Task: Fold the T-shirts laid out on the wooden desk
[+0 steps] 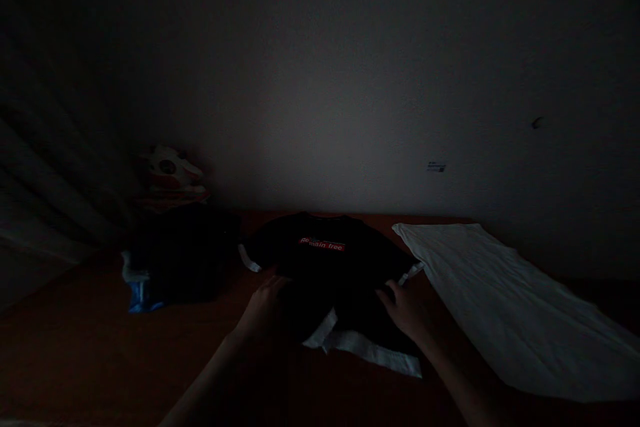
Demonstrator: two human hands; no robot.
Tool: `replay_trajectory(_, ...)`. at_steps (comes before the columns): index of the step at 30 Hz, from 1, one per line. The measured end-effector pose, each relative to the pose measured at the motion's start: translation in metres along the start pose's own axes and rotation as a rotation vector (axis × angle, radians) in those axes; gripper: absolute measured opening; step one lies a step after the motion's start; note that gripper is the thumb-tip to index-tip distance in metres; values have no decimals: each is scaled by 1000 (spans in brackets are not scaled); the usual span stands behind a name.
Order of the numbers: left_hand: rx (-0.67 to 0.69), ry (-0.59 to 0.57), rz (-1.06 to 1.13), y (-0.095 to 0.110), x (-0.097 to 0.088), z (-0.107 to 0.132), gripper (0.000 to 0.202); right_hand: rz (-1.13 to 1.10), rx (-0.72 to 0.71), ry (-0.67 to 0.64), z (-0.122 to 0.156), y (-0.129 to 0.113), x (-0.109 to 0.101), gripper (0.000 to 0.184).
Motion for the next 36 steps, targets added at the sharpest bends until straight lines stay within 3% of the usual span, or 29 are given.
replay_trajectory(2, -47, 50, 27, -4, -3, -25, 56, 102, 9, 79, -16, 16, -5, 30)
replay_trajectory(5, -54, 58, 75, 1, 11, -49, 55, 180, -46, 160, -37, 22, 0, 20)
replay_trajectory(8, 16, 65, 147, 11, 34, -57, 59, 182, -45, 162, -51, 24, 13, 18)
replay_trajectory(10, 78, 136, 188, 14, 39, -55, 60, 190, -37, 176, -55, 23, 18, 21)
replay_trajectory(15, 51, 454, 221, 0, 13, -39, 35, 200, -30, 223, -56, 25, 16, 24)
replay_trajectory(17, 69, 454, 196, 5, 3, -33, 21, 178, -28, 244, -53, 26, 14, 27)
replay_trajectory(20, 187, 348, 169, 28, -1, -22, 14, 91, -51, 281, -49, 24, 13, 31)
replay_trajectory(22, 280, 247, 154, 46, 5, -16, 29, 39, -48, 269, -47, 23, 13, 32)
replay_trajectory(25, 369, 110, 98, 62, 26, -12, 76, -23, 0, 143, -47, 21, 18, 32)
replay_trajectory(28, 308, 129, 31, 57, 46, -17, 101, -144, -23, 42, -46, 6, 21, 36)
replay_trajectory(30, 231, 187, 19, 50, 52, -23, 92, -240, -79, 40, -45, -9, 19, 35)
replay_trajectory(32, 183, 222, 45, 44, 52, -27, 63, -325, -116, 57, -45, -20, 17, 34)
replay_trajectory(34, 161, 219, 129, 41, 47, -30, 36, -390, -82, 103, -46, -22, 14, 38)
replay_trajectory(36, 134, 225, 274, 35, 36, -32, 26, -456, 14, 185, -46, -10, 8, 44)
Point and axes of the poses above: each hand's wrist, its own z-axis away from the middle knuckle, its own x-axis out of the palm, y = z × x, the point moved 8 cm from there along -z, towards the middle knuckle, and after that the axes turned 13 degrees about -x, right-handed, at the moved point
